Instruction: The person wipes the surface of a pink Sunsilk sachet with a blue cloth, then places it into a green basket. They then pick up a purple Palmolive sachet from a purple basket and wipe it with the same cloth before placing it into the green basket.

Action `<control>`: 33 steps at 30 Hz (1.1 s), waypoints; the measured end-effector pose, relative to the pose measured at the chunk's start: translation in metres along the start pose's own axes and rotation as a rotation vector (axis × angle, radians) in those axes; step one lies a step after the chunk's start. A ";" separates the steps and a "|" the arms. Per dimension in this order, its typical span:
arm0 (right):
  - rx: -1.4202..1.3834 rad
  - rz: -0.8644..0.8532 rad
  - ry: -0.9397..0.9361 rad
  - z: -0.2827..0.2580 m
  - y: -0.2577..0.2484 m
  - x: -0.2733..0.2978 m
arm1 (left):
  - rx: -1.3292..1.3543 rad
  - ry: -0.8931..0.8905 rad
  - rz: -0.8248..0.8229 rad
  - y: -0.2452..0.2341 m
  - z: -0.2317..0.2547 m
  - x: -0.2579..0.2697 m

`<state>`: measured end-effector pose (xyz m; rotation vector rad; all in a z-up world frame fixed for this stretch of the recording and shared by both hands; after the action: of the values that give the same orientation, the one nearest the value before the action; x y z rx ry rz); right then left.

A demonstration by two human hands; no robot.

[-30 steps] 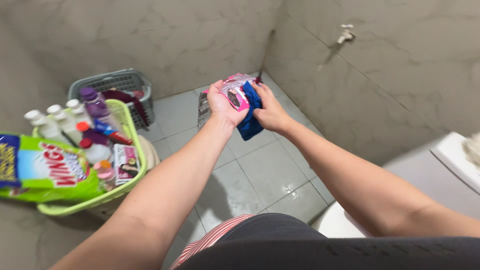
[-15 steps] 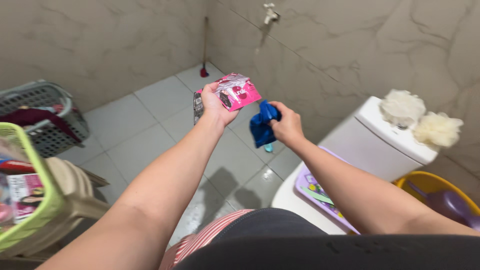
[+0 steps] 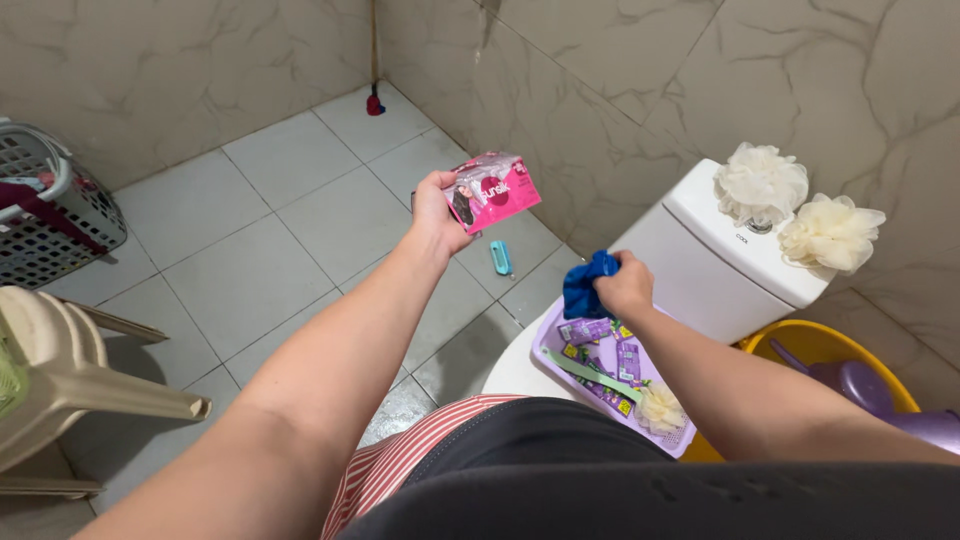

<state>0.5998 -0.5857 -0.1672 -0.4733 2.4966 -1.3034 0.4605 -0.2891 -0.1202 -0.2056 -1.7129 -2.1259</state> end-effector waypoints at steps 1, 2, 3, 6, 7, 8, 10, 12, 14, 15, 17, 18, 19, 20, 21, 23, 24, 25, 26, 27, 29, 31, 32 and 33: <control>-0.005 -0.005 0.014 0.012 0.000 0.000 | -0.003 0.001 0.025 -0.001 -0.005 -0.004; 0.011 -0.012 0.016 0.023 0.000 -0.001 | -0.006 0.001 0.050 -0.002 -0.011 -0.008; 0.027 -0.020 0.019 0.031 0.002 -0.002 | -0.009 0.002 0.077 -0.003 -0.014 -0.011; 0.050 -0.043 0.027 0.049 0.007 -0.008 | -0.016 0.007 0.066 0.000 -0.018 -0.017; 0.055 -0.049 0.025 0.051 0.009 -0.012 | -0.017 0.016 0.062 0.002 -0.016 -0.018; 0.050 -0.079 0.033 0.051 0.012 -0.018 | -0.018 0.025 0.057 0.004 -0.014 -0.019; 0.039 -0.135 0.046 0.041 0.020 -0.035 | -0.023 0.044 0.015 0.011 -0.009 -0.019; -0.054 -0.162 0.004 0.014 0.030 -0.056 | -0.030 0.068 -0.053 0.019 0.001 -0.014; -0.148 -0.197 -0.038 -0.021 0.040 -0.077 | -0.009 0.071 -0.078 0.023 0.011 -0.007; -0.195 -0.218 -0.055 -0.041 0.045 -0.086 | 0.002 0.071 -0.089 0.024 0.017 -0.002; -0.326 -0.280 -0.058 -0.082 0.054 -0.098 | -0.012 0.084 -0.092 0.025 0.030 0.008; -0.410 -0.320 -0.044 -0.102 0.058 -0.101 | -0.019 0.092 -0.094 0.026 0.036 0.013; -0.495 -0.361 -0.030 -0.125 0.062 -0.103 | -0.028 0.092 -0.086 0.024 0.044 0.019; -0.568 -0.385 -0.001 -0.146 0.065 -0.104 | -0.037 0.092 -0.077 0.023 0.052 0.025; -0.639 -0.411 0.031 -0.165 0.067 -0.104 | -0.044 0.090 -0.068 0.020 0.059 0.031; -0.726 -0.460 0.064 -0.201 0.069 -0.100 | -0.057 0.115 -0.049 0.013 0.077 0.044; -0.742 -0.484 0.064 -0.219 0.071 -0.097 | -0.063 0.128 -0.041 0.009 0.087 0.051; -0.758 -0.509 0.065 -0.236 0.073 -0.093 | -0.065 0.146 -0.044 0.006 0.097 0.058; -0.767 -0.535 0.045 -0.254 0.075 -0.090 | -0.066 0.165 -0.046 0.003 0.108 0.065; -0.775 -0.563 0.025 -0.271 0.078 -0.087 | -0.068 0.184 -0.048 0.000 0.117 0.071; -0.799 -0.609 -0.005 -0.303 0.085 -0.082 | -0.066 0.200 -0.093 -0.001 0.137 0.081; -0.828 -0.645 -0.030 -0.334 0.092 -0.077 | -0.059 0.237 -0.083 -0.006 0.160 0.094; -0.836 -0.662 -0.035 -0.349 0.097 -0.074 | -0.052 0.266 -0.052 -0.009 0.172 0.101; -0.842 -0.680 -0.040 -0.363 0.102 -0.072 | -0.045 0.294 -0.021 -0.013 0.184 0.108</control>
<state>0.5057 -0.2349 -0.0444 -1.6033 2.8580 -0.2741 0.3321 -0.1332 -0.0498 0.1090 -1.5045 -2.0899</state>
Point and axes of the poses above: each hand's wrist, its own x-axis away from the middle knuckle, its own y-axis out of the palm, z = x × y, the point moved 6 cm from there along -x, towards the middle knuckle, and after that the axes turned 6 degrees about -y, right-handed, at the moved point
